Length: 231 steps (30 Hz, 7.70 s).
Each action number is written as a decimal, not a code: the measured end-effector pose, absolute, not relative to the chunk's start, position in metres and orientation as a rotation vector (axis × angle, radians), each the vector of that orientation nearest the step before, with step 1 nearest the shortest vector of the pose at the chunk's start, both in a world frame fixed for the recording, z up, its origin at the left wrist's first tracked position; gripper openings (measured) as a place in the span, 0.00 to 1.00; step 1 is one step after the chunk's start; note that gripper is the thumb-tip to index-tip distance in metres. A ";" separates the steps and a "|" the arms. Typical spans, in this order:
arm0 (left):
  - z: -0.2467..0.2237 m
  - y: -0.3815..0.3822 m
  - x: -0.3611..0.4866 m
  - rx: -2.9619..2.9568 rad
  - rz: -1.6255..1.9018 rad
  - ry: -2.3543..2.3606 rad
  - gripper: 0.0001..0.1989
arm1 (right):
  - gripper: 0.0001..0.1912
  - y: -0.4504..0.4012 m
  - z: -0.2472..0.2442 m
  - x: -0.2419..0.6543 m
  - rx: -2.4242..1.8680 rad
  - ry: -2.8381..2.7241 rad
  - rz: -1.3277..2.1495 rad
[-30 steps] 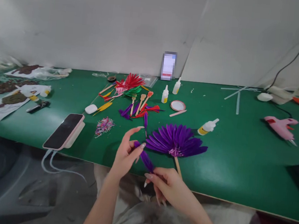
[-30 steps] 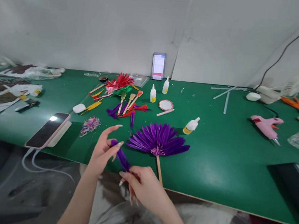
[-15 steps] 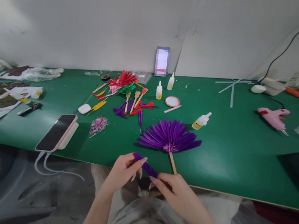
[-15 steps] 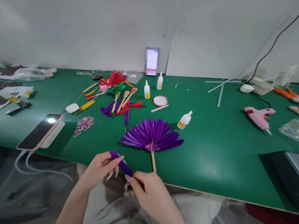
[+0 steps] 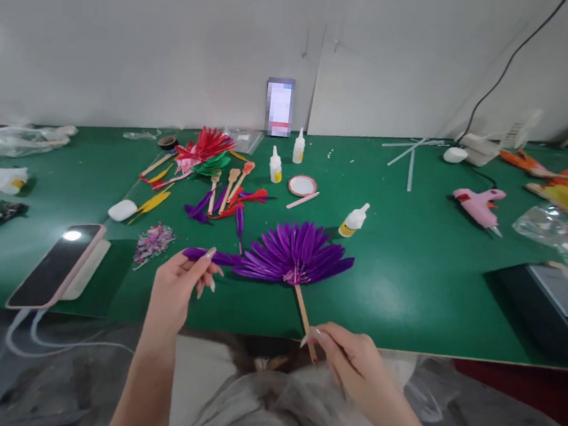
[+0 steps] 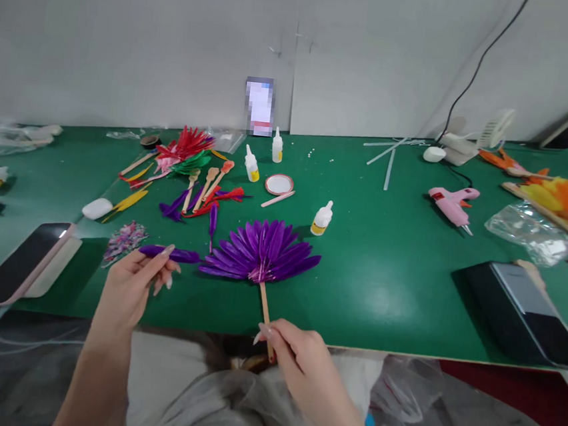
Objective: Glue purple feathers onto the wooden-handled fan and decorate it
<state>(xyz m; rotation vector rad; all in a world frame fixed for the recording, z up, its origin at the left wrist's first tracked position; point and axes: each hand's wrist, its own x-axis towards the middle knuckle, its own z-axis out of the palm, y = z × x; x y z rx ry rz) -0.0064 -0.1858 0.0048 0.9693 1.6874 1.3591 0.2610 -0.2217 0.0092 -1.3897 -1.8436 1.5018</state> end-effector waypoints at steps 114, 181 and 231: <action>0.002 0.000 0.126 2.391 -0.169 0.464 0.19 | 0.30 -0.185 -0.041 0.238 -1.465 -2.274 0.255; 0.000 0.040 0.132 1.995 -0.512 0.333 0.12 | 0.32 -0.183 -0.032 0.234 -1.459 -2.393 0.332; -0.004 -0.005 0.116 2.079 -0.077 0.899 0.11 | 0.33 -0.182 -0.028 0.235 -1.415 -2.418 0.381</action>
